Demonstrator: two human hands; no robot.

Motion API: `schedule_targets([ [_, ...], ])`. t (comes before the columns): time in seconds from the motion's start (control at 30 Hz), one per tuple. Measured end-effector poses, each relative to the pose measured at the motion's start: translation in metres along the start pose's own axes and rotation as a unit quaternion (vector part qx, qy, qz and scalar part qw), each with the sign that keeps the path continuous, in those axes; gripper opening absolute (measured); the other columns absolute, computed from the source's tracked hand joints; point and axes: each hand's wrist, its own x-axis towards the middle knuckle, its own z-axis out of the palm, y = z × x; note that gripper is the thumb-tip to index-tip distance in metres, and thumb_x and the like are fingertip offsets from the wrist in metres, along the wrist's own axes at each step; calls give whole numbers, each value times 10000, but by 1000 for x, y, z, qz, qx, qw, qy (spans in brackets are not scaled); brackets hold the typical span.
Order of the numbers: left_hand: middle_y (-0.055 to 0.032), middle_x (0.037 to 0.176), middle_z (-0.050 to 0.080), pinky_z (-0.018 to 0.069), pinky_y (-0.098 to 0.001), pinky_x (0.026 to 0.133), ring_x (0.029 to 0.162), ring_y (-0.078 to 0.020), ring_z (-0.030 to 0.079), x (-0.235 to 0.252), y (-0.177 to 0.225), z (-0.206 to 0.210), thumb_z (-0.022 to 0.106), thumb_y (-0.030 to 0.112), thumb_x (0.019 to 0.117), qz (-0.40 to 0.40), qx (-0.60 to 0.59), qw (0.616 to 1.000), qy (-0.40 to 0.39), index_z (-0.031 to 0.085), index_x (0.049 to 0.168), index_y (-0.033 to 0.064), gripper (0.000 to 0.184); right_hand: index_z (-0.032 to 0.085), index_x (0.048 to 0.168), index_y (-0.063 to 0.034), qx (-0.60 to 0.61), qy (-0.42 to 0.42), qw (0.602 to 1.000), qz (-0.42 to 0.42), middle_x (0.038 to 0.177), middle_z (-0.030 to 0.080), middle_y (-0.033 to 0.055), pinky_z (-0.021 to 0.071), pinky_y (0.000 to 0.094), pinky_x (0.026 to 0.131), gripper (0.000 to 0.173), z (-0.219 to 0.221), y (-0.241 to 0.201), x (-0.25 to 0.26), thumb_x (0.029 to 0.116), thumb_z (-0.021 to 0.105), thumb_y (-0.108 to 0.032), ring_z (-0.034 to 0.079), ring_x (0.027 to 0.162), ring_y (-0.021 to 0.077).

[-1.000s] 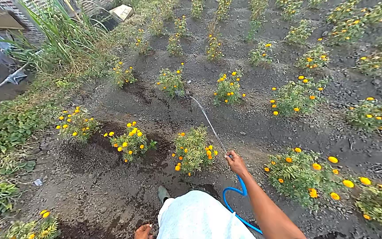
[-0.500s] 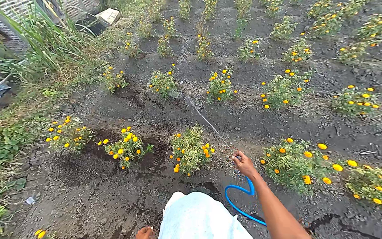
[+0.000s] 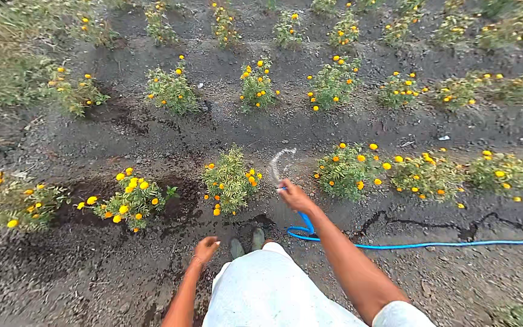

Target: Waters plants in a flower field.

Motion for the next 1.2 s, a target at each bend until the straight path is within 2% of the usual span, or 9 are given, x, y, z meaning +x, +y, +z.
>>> schedule_targets([
  [0.13,-234,1459,553,472,-518,1104,1297,-360,590,9,96,54,708,198,975,138,103,973,-151,494,1486,11,584,497,1392,-55,-44,-98,993,-56,1031,653,212,541,521,758,374,24,-47,4,1099,471,-288,651,813,327],
  [0.27,-225,1556,465,418,-539,1151,1371,-368,533,-4,165,126,677,271,1001,240,137,926,-256,366,1591,85,692,474,1373,-74,45,-104,993,-41,896,590,127,500,404,595,345,8,-59,-4,1107,456,-292,555,635,219],
  [0.4,-274,1381,603,378,-507,1177,1342,-352,553,-21,202,200,439,259,1107,338,126,898,-252,580,1380,-71,450,445,1382,-98,77,-104,992,-6,793,524,76,471,362,531,349,-22,-35,-11,1107,463,-313,495,549,179],
  [0.5,-299,1253,650,426,-484,1120,1233,-349,614,-20,221,245,399,193,1113,353,83,907,-215,626,1255,-131,420,502,1360,-58,8,-22,999,-45,899,620,139,529,431,633,349,-47,-5,-13,1095,478,-285,601,668,243],
  [0.6,-282,1113,684,503,-460,1017,1064,-311,671,-7,232,304,419,167,1103,337,8,929,-152,645,1173,-150,395,526,1399,-20,-81,8,991,-109,1136,691,225,527,524,947,375,-74,29,-18,1109,428,-236,692,1021,350],
  [0.93,-198,1073,688,577,-395,917,939,-202,702,-6,269,553,422,234,1118,190,-178,955,-141,604,1232,-114,409,454,1438,-22,-162,-184,964,-105,1191,656,268,506,569,970,398,-173,231,-41,1125,374,-254,663,1093,405],
  [1.07,-254,1294,635,505,-466,980,1125,-294,641,-9,278,569,512,159,1077,157,-77,964,-198,558,1372,-73,378,459,1419,-52,-160,-209,961,-87,1086,649,229,527,528,837,372,-200,272,-61,1126,370,-263,660,917,349],
  [1.13,-216,1324,597,529,-455,917,1097,-273,624,3,265,558,480,71,1067,81,-211,963,-144,501,1419,-33,367,452,1421,-36,-148,-228,956,-110,1083,647,241,530,536,849,371,-209,284,-69,1122,374,-242,662,922,353],
  [1.2,-124,1176,641,558,-414,808,941,-221,657,21,256,538,336,239,1116,12,-442,896,-44,502,1386,43,373,446,1425,-43,-153,-246,947,-136,1059,656,222,539,523,844,375,-213,284,-83,1119,386,-252,670,908,336],
])
